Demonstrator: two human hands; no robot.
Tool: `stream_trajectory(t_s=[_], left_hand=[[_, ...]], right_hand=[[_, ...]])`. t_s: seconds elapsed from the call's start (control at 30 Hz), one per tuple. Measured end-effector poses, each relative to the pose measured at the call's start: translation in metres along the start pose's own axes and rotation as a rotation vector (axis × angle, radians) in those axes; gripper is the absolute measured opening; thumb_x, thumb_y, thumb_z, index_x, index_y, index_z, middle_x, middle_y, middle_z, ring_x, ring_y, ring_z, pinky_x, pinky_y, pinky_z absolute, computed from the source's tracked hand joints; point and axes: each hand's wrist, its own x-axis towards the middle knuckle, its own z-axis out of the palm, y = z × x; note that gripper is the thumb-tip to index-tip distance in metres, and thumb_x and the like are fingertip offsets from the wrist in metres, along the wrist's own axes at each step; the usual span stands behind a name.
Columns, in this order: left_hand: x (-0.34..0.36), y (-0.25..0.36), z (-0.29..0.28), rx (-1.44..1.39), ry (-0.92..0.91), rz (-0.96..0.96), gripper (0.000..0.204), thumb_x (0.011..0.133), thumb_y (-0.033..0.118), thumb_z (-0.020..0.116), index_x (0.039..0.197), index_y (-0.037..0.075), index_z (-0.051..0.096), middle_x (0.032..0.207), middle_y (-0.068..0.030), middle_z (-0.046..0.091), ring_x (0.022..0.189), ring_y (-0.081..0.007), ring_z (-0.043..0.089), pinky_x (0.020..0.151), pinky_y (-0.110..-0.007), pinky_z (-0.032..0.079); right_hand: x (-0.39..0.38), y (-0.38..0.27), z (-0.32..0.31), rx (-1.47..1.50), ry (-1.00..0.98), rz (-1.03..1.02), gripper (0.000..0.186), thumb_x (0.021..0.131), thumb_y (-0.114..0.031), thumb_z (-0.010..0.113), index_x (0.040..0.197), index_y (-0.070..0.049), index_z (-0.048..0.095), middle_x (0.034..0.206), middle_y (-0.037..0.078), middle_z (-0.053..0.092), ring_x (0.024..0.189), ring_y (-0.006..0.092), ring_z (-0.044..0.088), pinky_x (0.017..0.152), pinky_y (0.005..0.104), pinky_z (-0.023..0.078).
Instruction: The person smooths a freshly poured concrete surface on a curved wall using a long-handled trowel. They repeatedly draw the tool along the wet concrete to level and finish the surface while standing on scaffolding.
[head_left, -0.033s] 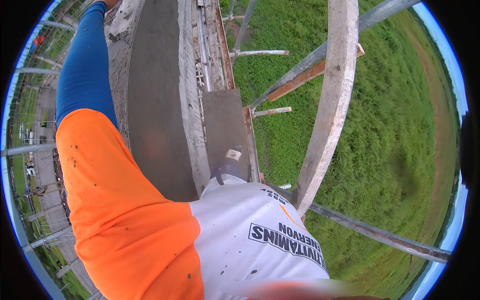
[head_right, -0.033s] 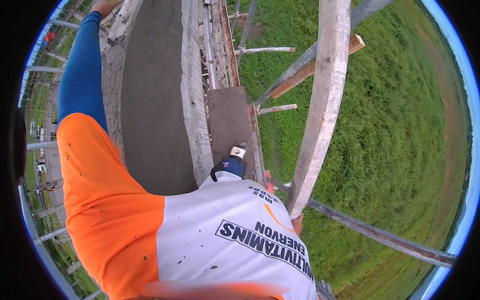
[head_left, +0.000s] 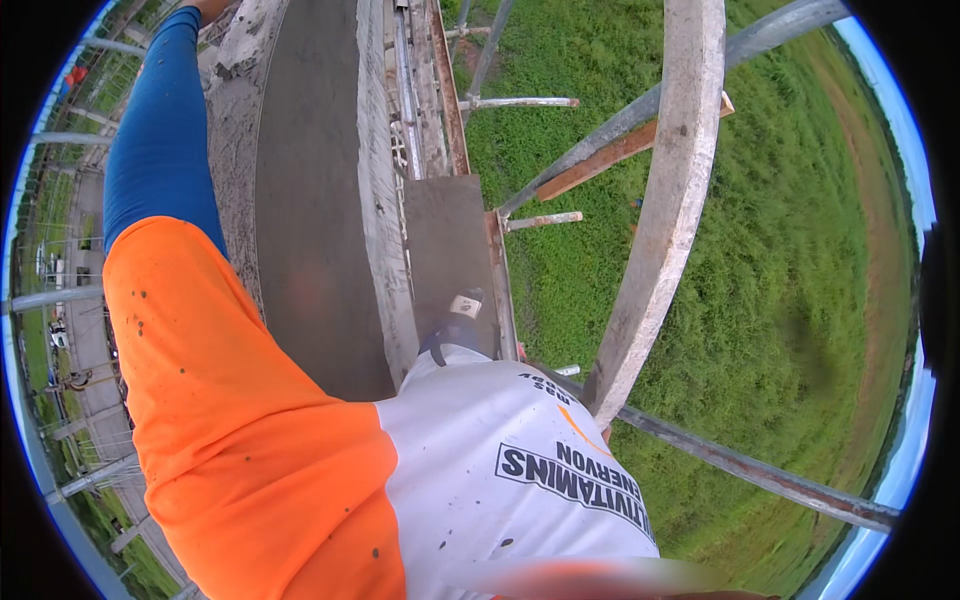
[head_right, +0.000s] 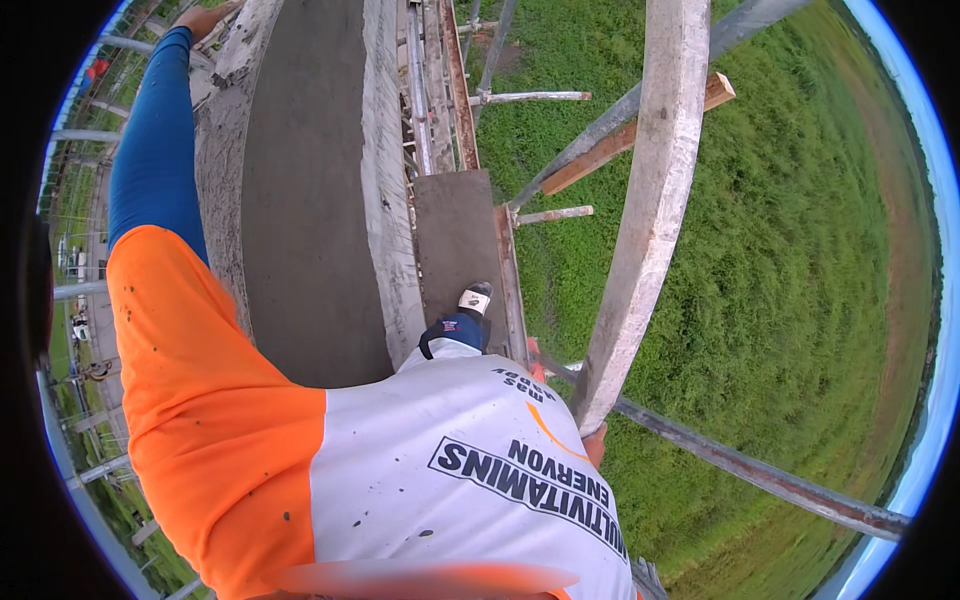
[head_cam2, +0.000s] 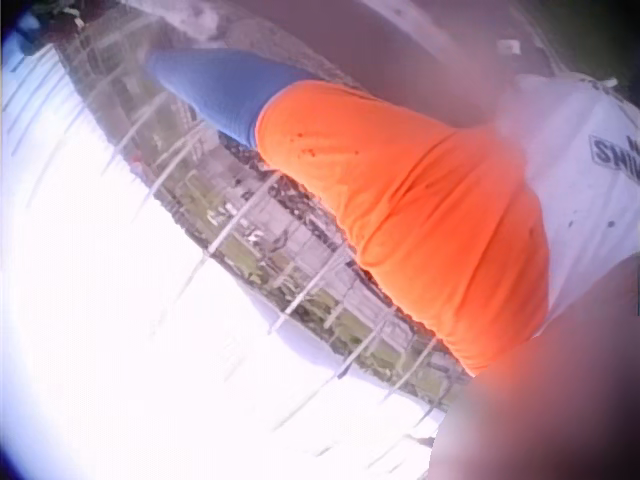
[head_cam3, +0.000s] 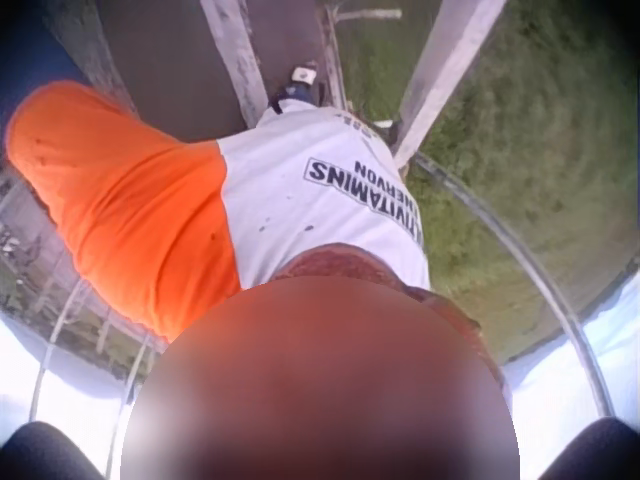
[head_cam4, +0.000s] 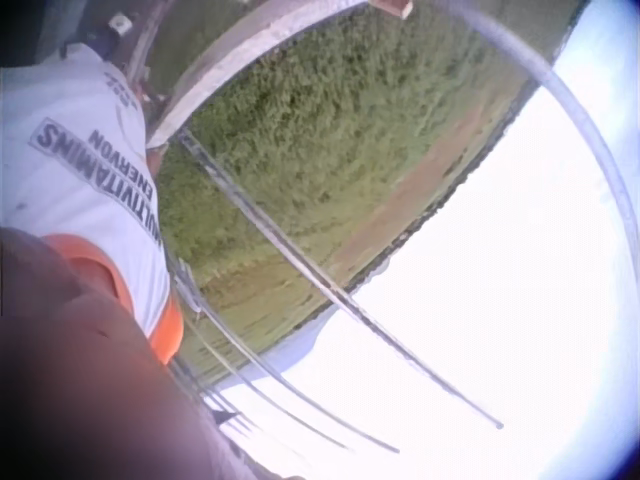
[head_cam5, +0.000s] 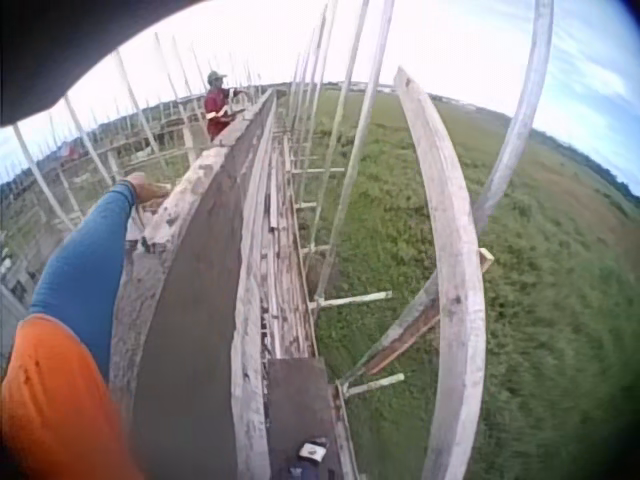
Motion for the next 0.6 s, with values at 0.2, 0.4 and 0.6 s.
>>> stream_trajectory(t_s=[0.2, 0.4, 0.6], left_hand=[[0.003, -0.071, 0.034, -0.357, -0.206, -0.206, 0.059, 0.094, 0.055, 0.059, 0.127, 0.006, 0.060, 0.129, -0.0271, 0.059, 0.117, -0.0413, 0.063, 0.097, -0.051, 0.053], [0.011, -0.091, 0.049, -0.562, -0.315, -0.377, 0.068, 0.098, 0.058, 0.056, 0.145, 0.011, 0.051, 0.144, -0.0263, 0.051, 0.127, -0.0422, 0.058, 0.102, -0.054, 0.051], [0.031, -0.093, 0.050, -0.540, -0.620, -0.215, 0.113, 0.086, 0.086, 0.046, 0.165, 0.011, 0.015, 0.156, -0.0353, 0.035, 0.139, -0.0494, 0.047, 0.107, -0.058, 0.047]], right_hand=[[0.001, -0.049, -0.016, 0.026, 0.040, 0.005, 0.093, 0.071, -0.043, 0.092, 0.137, 0.002, 0.044, 0.109, 0.031, 0.071, 0.103, 0.0464, 0.071, 0.085, 0.0490, 0.057], [0.034, -0.105, -0.015, 0.118, 0.076, -0.066, 0.092, 0.070, -0.042, 0.092, 0.136, 0.002, 0.045, 0.110, 0.031, 0.071, 0.104, 0.0460, 0.071, 0.086, 0.0484, 0.056], [0.050, -0.183, -0.015, -0.054, -0.002, -0.071, 0.092, 0.069, -0.046, 0.092, 0.132, 0.004, 0.047, 0.106, 0.032, 0.071, 0.101, 0.0480, 0.070, 0.085, 0.0514, 0.057]])
